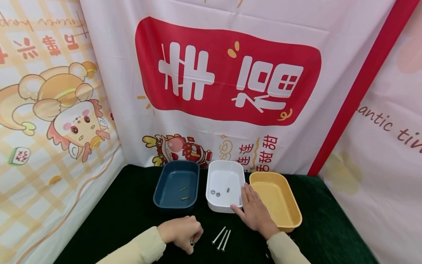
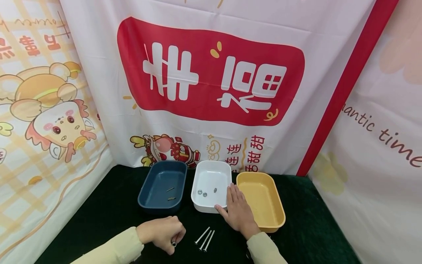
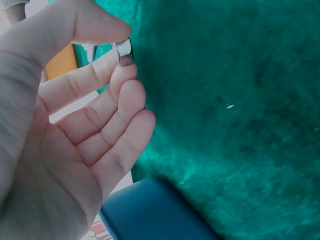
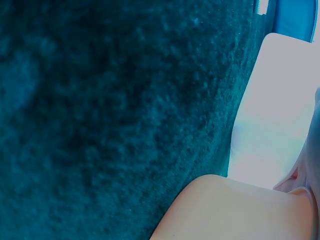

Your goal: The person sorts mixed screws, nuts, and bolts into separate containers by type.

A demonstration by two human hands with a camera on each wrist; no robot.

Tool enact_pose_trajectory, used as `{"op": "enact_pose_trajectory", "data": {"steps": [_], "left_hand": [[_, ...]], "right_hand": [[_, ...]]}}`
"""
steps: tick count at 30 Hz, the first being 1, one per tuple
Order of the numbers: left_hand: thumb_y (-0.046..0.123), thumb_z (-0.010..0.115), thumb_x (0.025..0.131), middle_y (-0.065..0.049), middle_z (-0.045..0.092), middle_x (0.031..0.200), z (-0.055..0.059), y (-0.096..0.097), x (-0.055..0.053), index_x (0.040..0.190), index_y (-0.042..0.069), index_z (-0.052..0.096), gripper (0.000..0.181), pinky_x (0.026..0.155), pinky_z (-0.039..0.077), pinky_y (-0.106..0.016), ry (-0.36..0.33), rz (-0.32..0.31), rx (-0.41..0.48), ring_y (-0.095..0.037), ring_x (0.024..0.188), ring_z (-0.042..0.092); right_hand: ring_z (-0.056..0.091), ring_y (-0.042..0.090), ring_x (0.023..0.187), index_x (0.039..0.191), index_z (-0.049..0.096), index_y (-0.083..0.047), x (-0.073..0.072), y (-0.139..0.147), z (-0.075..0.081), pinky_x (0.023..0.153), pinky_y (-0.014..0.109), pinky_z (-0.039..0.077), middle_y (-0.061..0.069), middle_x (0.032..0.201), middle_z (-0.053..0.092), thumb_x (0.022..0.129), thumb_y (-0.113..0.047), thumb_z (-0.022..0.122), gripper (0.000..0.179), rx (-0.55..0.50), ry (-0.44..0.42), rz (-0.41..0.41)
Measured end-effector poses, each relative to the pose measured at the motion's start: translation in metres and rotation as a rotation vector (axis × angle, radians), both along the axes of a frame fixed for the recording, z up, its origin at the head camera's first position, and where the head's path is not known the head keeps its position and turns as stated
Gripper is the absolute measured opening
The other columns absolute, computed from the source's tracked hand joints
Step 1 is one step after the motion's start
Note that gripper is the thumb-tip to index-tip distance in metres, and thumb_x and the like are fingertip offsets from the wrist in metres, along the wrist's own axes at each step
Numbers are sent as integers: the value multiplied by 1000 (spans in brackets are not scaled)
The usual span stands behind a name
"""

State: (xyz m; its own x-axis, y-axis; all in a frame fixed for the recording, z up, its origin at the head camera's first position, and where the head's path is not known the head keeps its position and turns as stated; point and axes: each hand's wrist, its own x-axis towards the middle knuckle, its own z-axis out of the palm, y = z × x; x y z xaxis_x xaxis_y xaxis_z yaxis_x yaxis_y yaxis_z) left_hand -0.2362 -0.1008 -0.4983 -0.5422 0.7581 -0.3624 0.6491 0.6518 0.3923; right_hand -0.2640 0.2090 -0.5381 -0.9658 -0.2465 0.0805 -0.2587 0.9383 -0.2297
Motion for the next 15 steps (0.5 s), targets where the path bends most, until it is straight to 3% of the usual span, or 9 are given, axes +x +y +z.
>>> {"op": "enact_pose_trajectory", "data": {"steps": [6, 15], "left_hand": [[16, 88, 78, 14, 57, 66, 16, 8, -7, 78, 21, 67, 22, 53, 46, -18, 60, -26, 28, -1, 56, 52], [16, 87, 81, 12, 59, 71, 55, 24, -27, 81, 17, 70, 17, 56, 44, -18, 141, -32, 86, -2, 61, 52]], "right_hand": [[17, 38, 165, 167, 22, -1, 1, 0, 3, 133, 57, 22, 18, 177, 16, 103, -72, 41, 98, -5, 0, 0], [17, 37, 165, 167, 21, -2, -1, 0, 0, 133, 57, 22, 17, 178, 14, 102, -74, 40, 100, 8, -7, -3]]}}
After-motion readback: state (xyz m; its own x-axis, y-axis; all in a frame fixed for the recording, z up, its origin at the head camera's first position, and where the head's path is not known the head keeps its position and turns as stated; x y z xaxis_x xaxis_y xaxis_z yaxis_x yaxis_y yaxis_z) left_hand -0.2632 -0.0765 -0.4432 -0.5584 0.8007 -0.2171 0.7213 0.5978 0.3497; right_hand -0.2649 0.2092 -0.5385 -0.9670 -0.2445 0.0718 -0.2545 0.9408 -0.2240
